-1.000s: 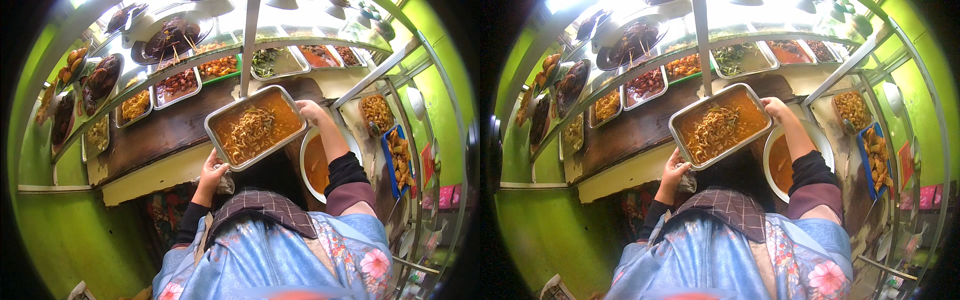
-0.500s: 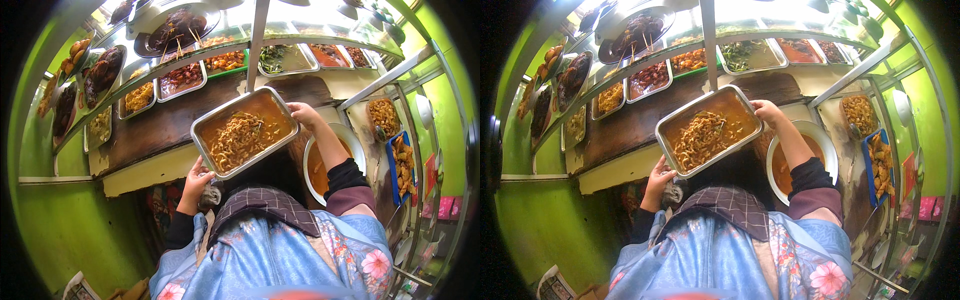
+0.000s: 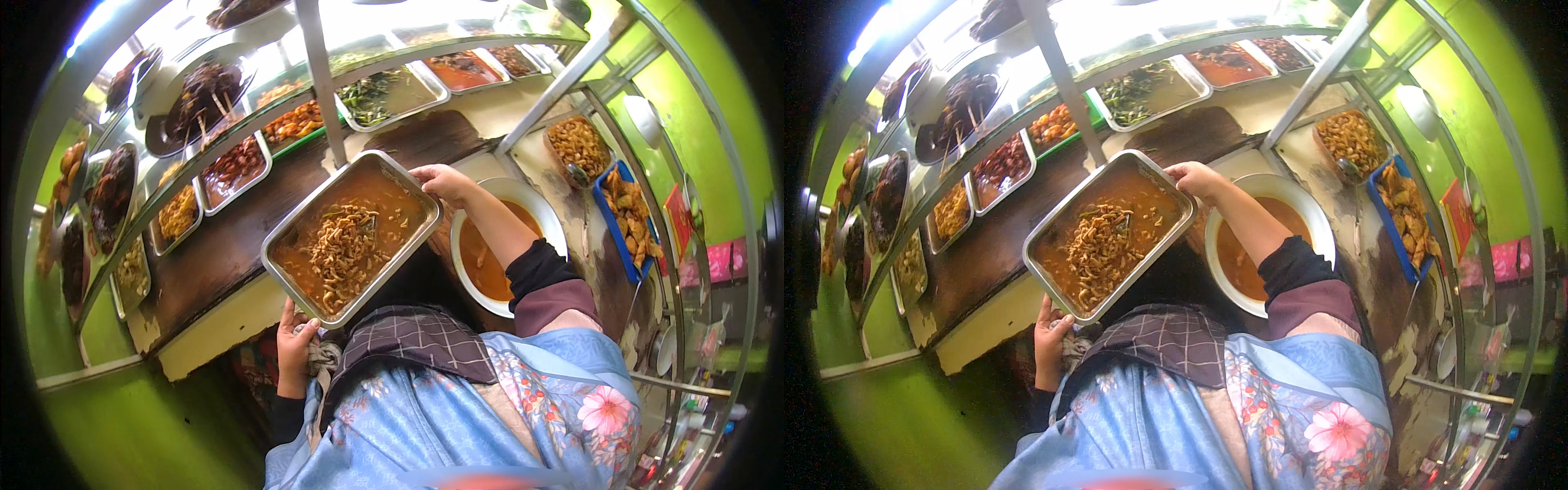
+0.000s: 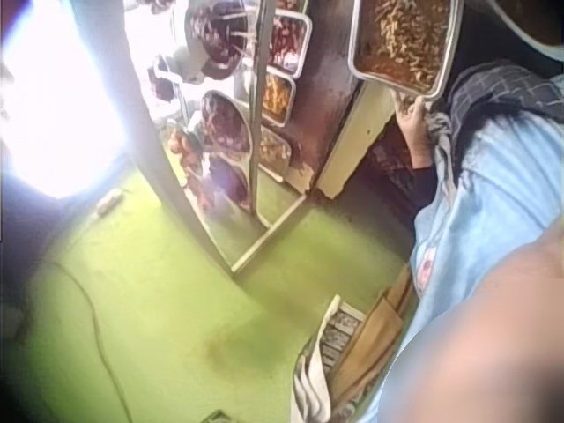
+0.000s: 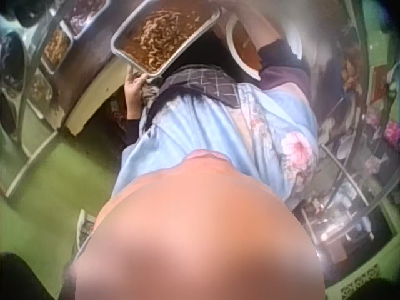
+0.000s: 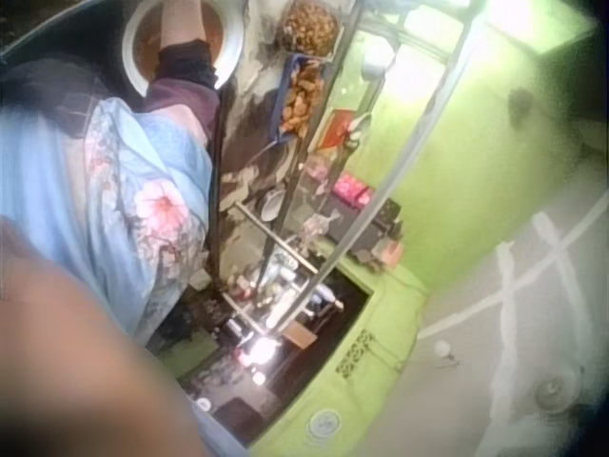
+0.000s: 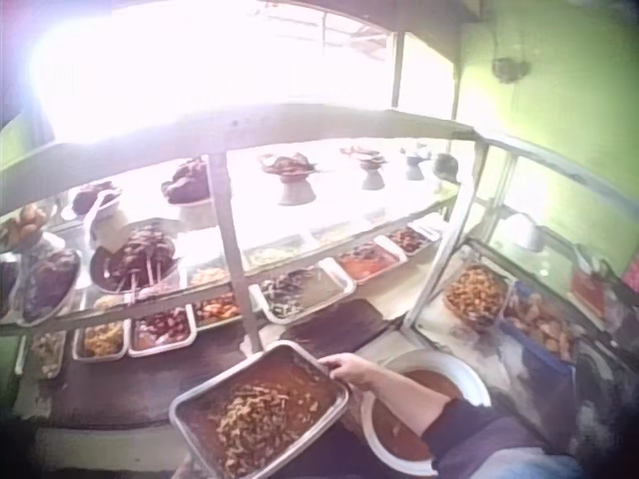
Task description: The person washes sliced potatoes in a sink, then transfers cooked noodles from a wok into a metal tray. They carry the tray to a display counter and arrange it among other prepared dishes.
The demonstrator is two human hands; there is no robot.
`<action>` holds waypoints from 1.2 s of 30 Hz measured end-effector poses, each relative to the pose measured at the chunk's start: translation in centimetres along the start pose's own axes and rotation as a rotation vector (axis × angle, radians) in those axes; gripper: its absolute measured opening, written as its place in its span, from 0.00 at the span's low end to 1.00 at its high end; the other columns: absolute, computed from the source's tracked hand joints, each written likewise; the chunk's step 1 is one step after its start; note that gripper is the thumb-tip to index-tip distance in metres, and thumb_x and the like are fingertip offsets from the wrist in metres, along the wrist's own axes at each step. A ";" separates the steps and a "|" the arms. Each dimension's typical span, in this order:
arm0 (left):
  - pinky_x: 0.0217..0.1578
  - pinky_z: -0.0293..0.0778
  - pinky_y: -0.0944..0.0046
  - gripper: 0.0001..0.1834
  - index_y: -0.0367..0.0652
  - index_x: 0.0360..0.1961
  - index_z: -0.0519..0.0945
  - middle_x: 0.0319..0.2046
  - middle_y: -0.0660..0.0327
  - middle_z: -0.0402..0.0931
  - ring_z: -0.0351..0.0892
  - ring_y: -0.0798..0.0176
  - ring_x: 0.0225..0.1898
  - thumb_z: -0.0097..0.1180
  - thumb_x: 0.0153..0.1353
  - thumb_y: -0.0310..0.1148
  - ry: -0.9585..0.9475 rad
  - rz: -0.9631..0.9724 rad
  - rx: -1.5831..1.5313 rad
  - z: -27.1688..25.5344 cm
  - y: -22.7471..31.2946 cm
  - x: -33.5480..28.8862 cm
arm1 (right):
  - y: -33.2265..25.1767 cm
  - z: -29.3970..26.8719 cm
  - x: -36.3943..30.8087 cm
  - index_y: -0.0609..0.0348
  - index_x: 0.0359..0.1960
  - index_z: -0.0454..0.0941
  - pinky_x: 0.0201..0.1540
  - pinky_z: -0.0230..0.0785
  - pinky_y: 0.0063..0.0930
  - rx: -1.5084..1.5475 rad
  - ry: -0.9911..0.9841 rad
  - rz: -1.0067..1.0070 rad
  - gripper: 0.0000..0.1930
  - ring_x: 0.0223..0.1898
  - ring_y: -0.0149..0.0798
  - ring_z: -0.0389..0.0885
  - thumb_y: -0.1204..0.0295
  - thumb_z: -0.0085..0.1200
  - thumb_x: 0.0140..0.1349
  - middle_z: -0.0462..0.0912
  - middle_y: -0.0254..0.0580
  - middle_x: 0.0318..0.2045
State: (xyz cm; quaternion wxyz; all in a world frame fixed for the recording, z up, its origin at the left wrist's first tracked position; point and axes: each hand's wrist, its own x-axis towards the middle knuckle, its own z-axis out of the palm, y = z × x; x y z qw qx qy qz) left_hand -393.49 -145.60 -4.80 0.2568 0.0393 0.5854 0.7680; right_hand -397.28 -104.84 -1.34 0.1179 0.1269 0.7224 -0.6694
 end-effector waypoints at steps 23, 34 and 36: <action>0.33 0.66 0.74 0.39 0.47 0.61 0.58 0.27 0.63 0.72 0.69 0.73 0.29 0.58 0.46 0.23 -0.267 0.021 0.096 9.6 -3.3 14.4 | 2.0 -15.9 -0.9 0.67 0.49 0.69 0.40 0.68 0.22 0.202 0.444 0.028 0.26 0.36 0.32 0.75 0.90 0.34 0.45 0.76 0.40 0.40; 0.32 0.67 0.75 0.38 0.42 0.61 0.57 0.29 0.62 0.74 0.69 0.74 0.29 0.57 0.47 0.22 -0.228 0.026 0.147 10.9 -2.4 13.7 | 2.7 -16.5 1.1 0.65 0.46 0.70 0.39 0.69 0.23 0.225 0.399 0.015 0.19 0.34 0.32 0.76 0.85 0.37 0.51 0.77 0.39 0.36; 0.32 0.67 0.75 0.38 0.42 0.61 0.57 0.29 0.63 0.74 0.68 0.75 0.28 0.57 0.47 0.22 -0.233 0.059 0.105 11.0 -2.5 13.6 | 3.3 -16.7 1.9 0.64 0.45 0.72 0.40 0.69 0.23 0.222 0.459 -0.027 0.15 0.33 0.30 0.76 0.81 0.42 0.56 0.78 0.38 0.34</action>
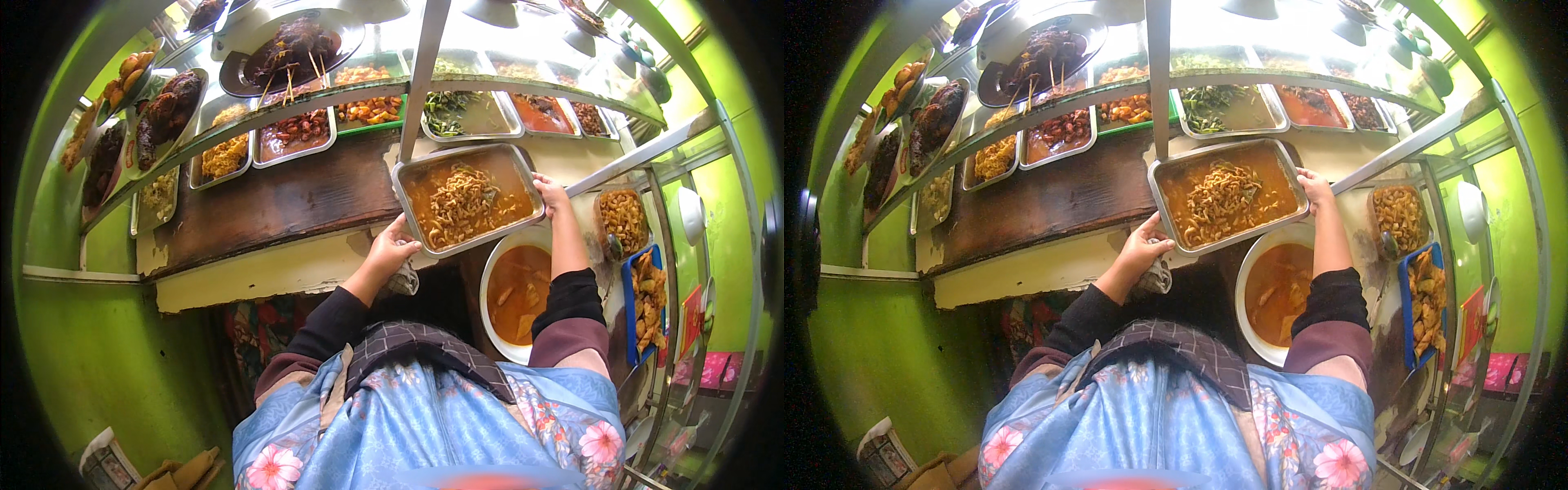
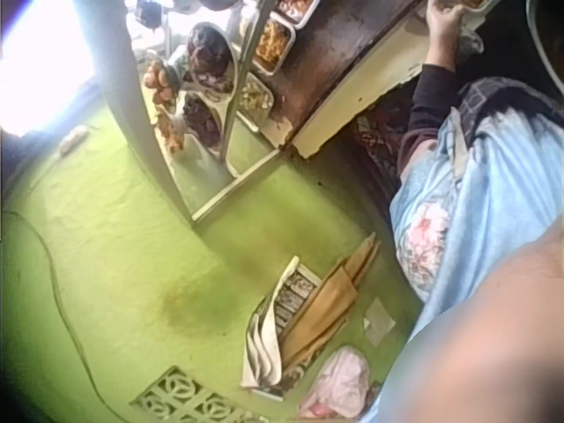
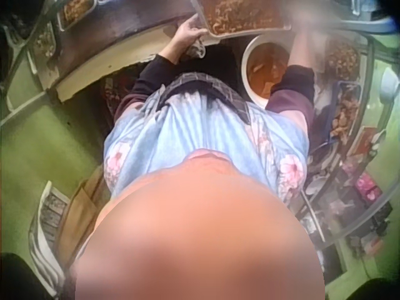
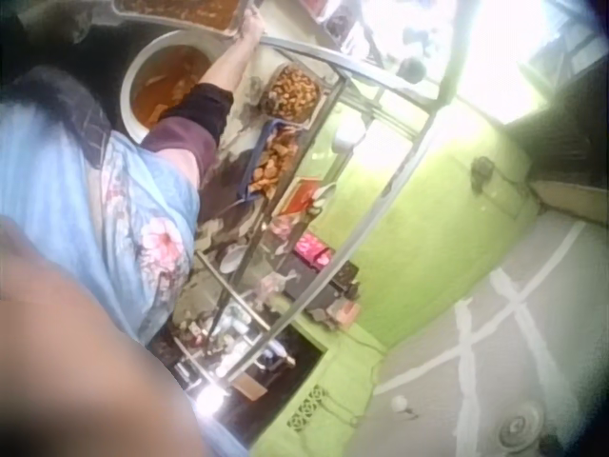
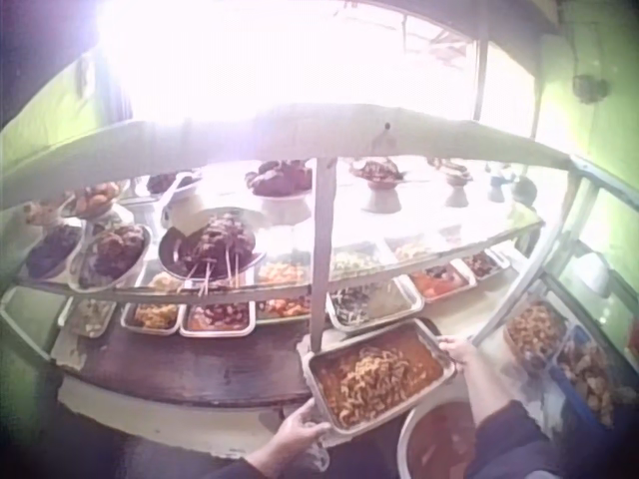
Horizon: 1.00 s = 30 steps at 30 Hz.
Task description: The person washes sliced potatoes in a sink, then transfers cooked noodles from a wok into a metal tray. They carry the tray to a display counter and arrange it among other prepared dishes.
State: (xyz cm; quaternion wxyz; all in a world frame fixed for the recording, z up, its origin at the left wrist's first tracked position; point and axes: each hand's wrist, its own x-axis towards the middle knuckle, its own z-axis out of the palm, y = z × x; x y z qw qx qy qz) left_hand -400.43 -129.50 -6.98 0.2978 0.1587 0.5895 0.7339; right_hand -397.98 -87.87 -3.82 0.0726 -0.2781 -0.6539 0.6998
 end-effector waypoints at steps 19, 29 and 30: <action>0.44 0.69 0.61 0.25 0.35 0.40 0.77 0.41 0.47 0.75 0.74 0.49 0.44 0.54 0.50 0.47 -0.371 -0.980 1.150 -12.5 -1.3 -21.0 | 1.9 -1.4 2.9 0.62 0.45 0.75 0.42 0.63 0.20 -0.385 0.131 -0.169 0.15 0.35 0.27 0.72 0.76 0.48 0.54 0.78 0.34 0.35; 0.30 0.70 0.70 0.31 0.40 0.61 0.54 0.28 0.58 0.76 0.73 0.69 0.26 0.48 0.57 0.30 -0.109 -0.123 0.089 -0.9 0.0 -3.2 | 0.5 0.4 1.0 0.62 0.44 0.75 0.41 0.64 0.20 -0.416 0.180 -0.151 0.15 0.33 0.27 0.72 0.77 0.49 0.54 0.78 0.34 0.34; 0.28 0.70 0.70 0.33 0.41 0.62 0.51 0.28 0.58 0.76 0.73 0.70 0.25 0.49 0.57 0.28 -0.046 -0.122 0.016 0.6 -0.3 -2.1 | 0.5 0.4 1.0 0.62 0.44 0.75 0.41 0.64 0.20 -0.375 0.182 -0.142 0.15 0.34 0.27 0.73 0.78 0.49 0.53 0.78 0.34 0.34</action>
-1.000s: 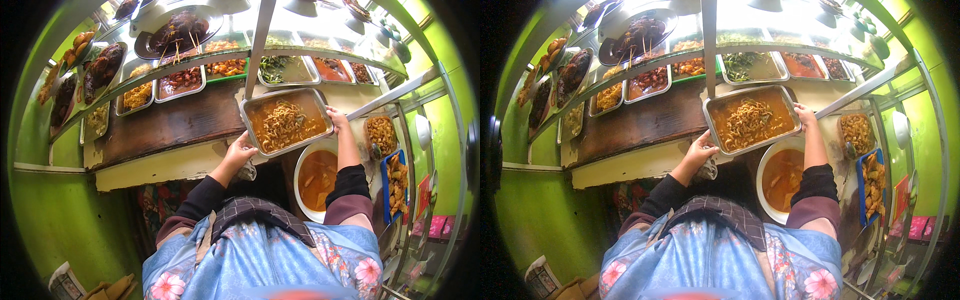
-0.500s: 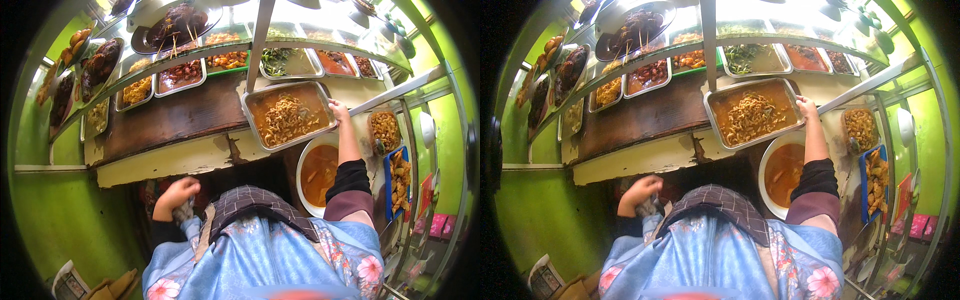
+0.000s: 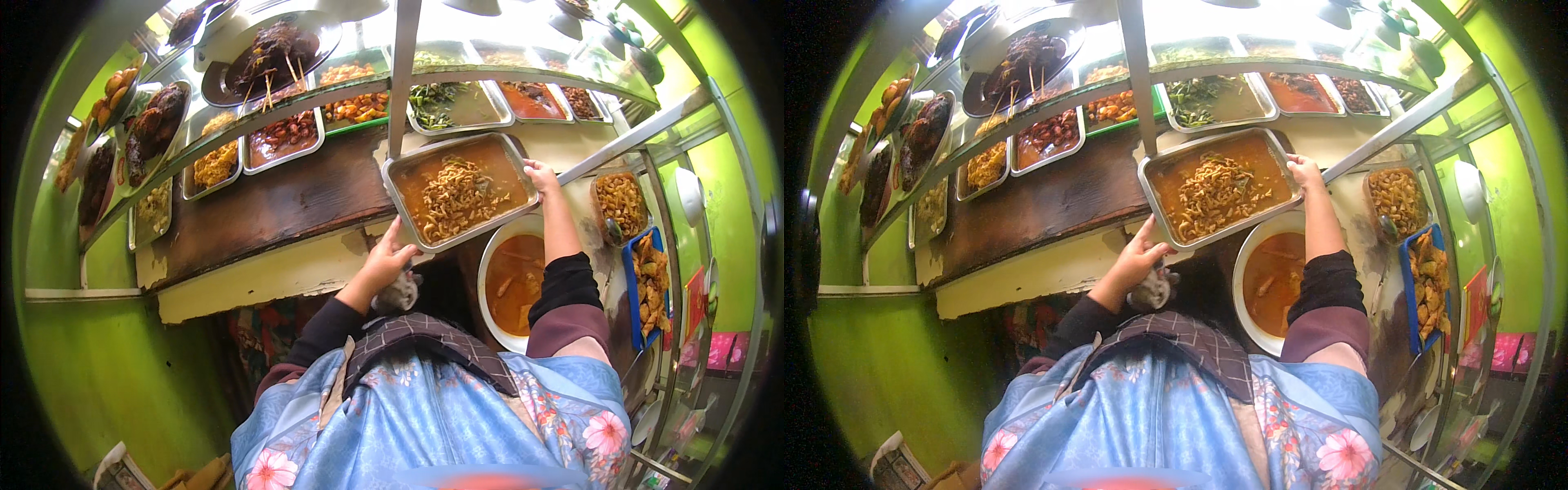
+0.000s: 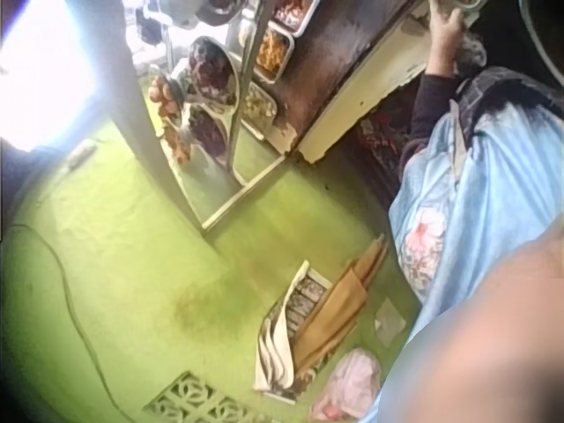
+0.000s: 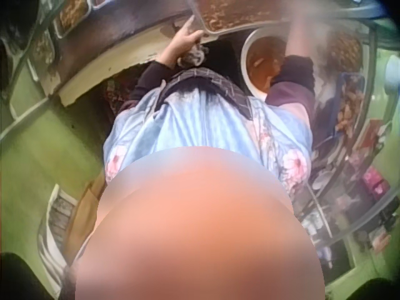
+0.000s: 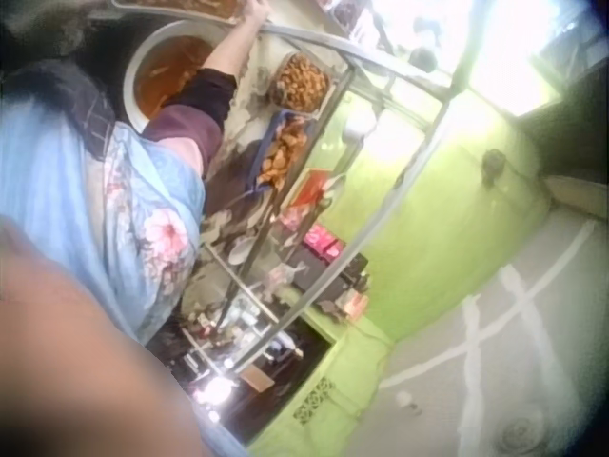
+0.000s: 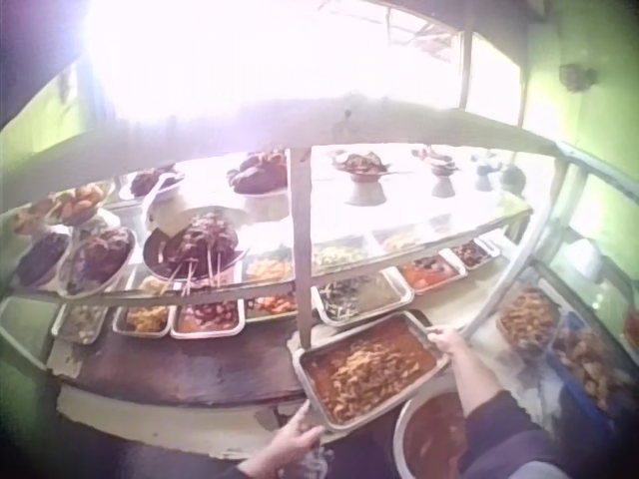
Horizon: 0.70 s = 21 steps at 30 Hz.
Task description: The person washes sliced potatoes in a sink, then transfers cooked noodles from a wok into a metal tray. They carry the tray to a display counter and arrange it among other prepared dishes.
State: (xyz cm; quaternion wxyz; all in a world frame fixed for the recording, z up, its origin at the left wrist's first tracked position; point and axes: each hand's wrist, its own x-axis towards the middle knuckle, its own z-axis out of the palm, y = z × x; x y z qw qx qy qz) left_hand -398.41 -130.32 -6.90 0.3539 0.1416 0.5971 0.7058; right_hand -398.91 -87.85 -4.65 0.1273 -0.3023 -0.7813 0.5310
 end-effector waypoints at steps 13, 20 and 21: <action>0.22 0.67 0.74 0.39 0.44 0.63 0.50 0.30 0.59 0.74 0.70 0.72 0.23 0.52 0.51 0.21 0.048 0.047 -0.138 2.5 -0.2 6.4 | 3.2 -3.1 2.1 0.61 0.40 0.78 0.42 0.65 0.21 0.004 0.164 -0.041 0.13 0.35 0.28 0.75 0.77 0.49 0.52 0.80 0.34 0.33; 0.41 0.69 0.68 0.41 0.36 0.63 0.49 0.48 0.48 0.67 0.69 0.64 0.42 0.56 0.48 0.20 0.071 0.084 -0.103 1.3 -1.8 10.4 | 5.0 -4.0 4.0 0.66 0.50 0.69 0.55 0.58 0.26 -0.077 0.112 -0.157 0.22 0.50 0.37 0.70 0.79 0.45 0.50 0.74 0.44 0.48; 0.41 0.69 0.69 0.41 0.36 0.62 0.49 0.47 0.49 0.67 0.69 0.66 0.42 0.56 0.48 0.20 0.068 0.135 -0.070 1.3 -1.6 10.8 | 5.0 -4.2 4.3 0.66 0.51 0.69 0.55 0.58 0.26 -0.074 0.085 -0.156 0.22 0.50 0.37 0.70 0.79 0.45 0.50 0.73 0.43 0.49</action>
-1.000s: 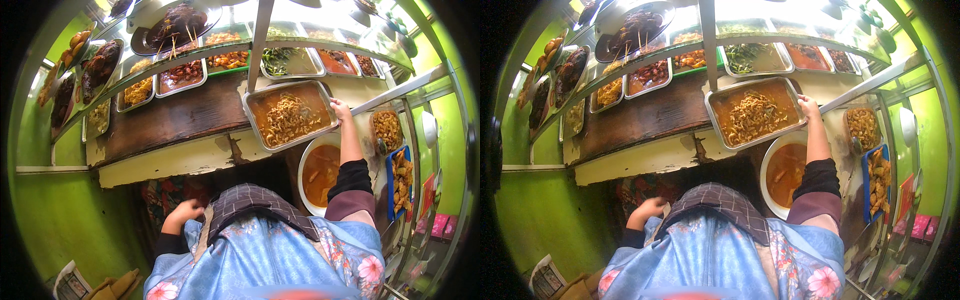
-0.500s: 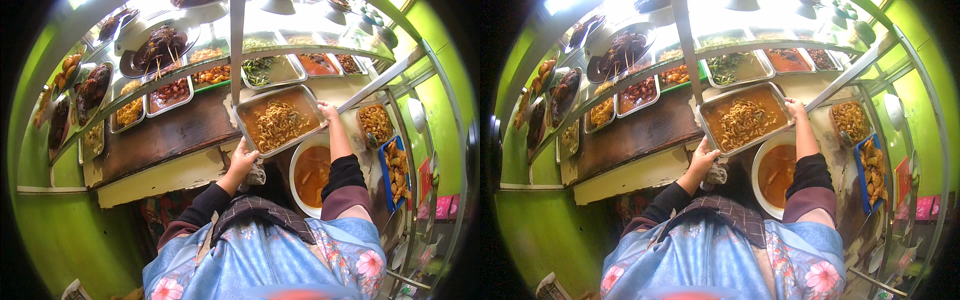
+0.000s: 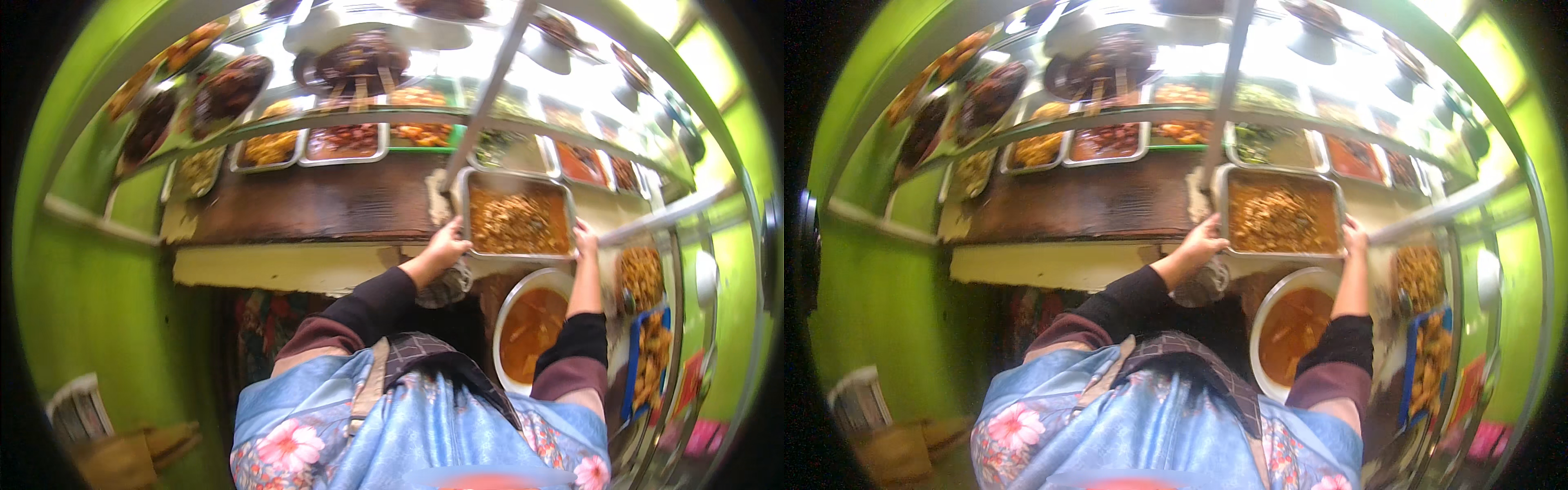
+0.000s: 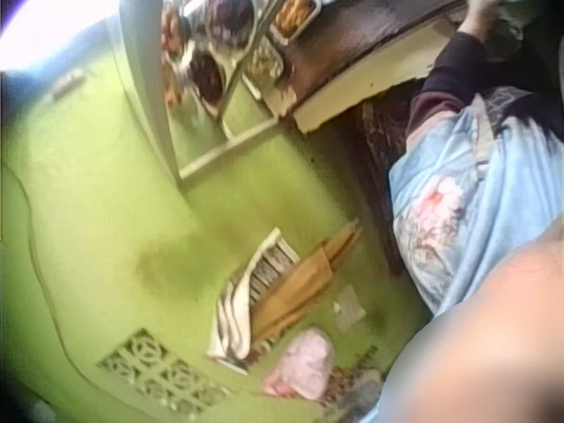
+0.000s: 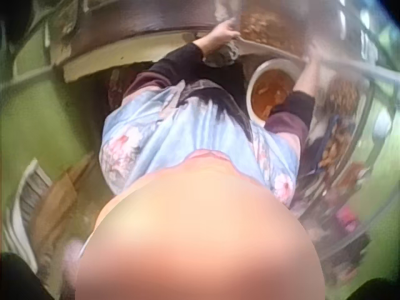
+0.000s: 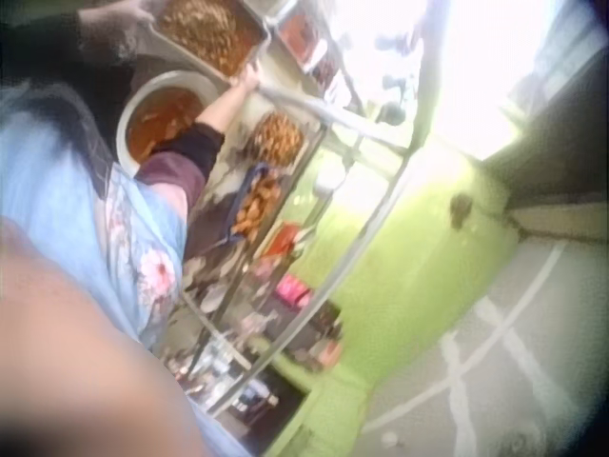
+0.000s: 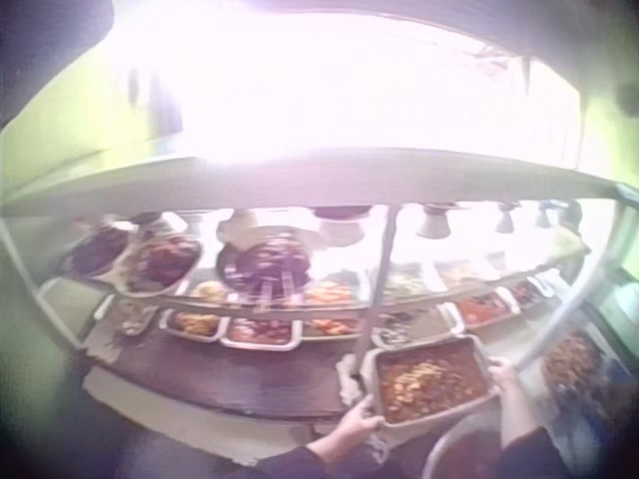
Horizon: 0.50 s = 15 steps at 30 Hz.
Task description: The person washes sliced potatoes in a sink, then transfers cooked noodles from a wok into a metal tray. They carry the tray to a display counter and arrange it among other prepared dishes.
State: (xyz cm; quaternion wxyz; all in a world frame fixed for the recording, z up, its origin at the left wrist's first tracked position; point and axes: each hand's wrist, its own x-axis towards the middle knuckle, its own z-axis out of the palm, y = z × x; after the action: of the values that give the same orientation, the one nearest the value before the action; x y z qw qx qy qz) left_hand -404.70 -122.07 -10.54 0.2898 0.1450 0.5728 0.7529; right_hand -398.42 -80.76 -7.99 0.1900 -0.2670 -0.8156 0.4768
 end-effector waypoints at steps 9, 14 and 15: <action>0.38 0.70 0.70 0.42 0.34 0.62 0.50 0.40 0.55 0.73 0.73 0.68 0.36 0.59 0.49 0.29 -0.032 0.095 0.218 0.1 1.5 -0.8 | 0.7 -0.5 2.3 0.68 0.51 0.67 0.52 0.61 0.26 -0.175 0.020 -0.100 0.21 0.49 0.36 0.71 0.78 0.43 0.53 0.73 0.46 0.48; 0.42 0.70 0.68 0.42 0.31 0.59 0.54 0.43 0.51 0.73 0.74 0.65 0.40 0.60 0.50 0.43 0.006 -0.033 0.401 -2.1 3.2 -3.1 | -3.9 0.0 -1.5 0.62 0.54 0.65 0.56 0.58 0.31 -0.363 0.182 -0.240 0.22 0.55 0.42 0.66 0.72 0.48 0.56 0.68 0.49 0.53; 0.42 0.70 0.68 0.40 0.33 0.59 0.56 0.42 0.52 0.73 0.74 0.65 0.41 0.60 0.51 0.42 -0.072 -0.089 0.241 -2.7 3.7 -4.3 | -5.8 -0.1 -3.3 0.61 0.54 0.65 0.56 0.57 0.31 -0.465 0.228 -0.255 0.22 0.56 0.41 0.65 0.72 0.48 0.57 0.67 0.48 0.54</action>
State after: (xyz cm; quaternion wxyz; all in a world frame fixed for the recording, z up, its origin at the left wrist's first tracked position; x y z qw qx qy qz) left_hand -403.80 -127.41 -7.38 0.3237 0.1803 0.6542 0.6593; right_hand -397.26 -85.03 -2.96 0.2725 -0.2508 -0.9034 0.2164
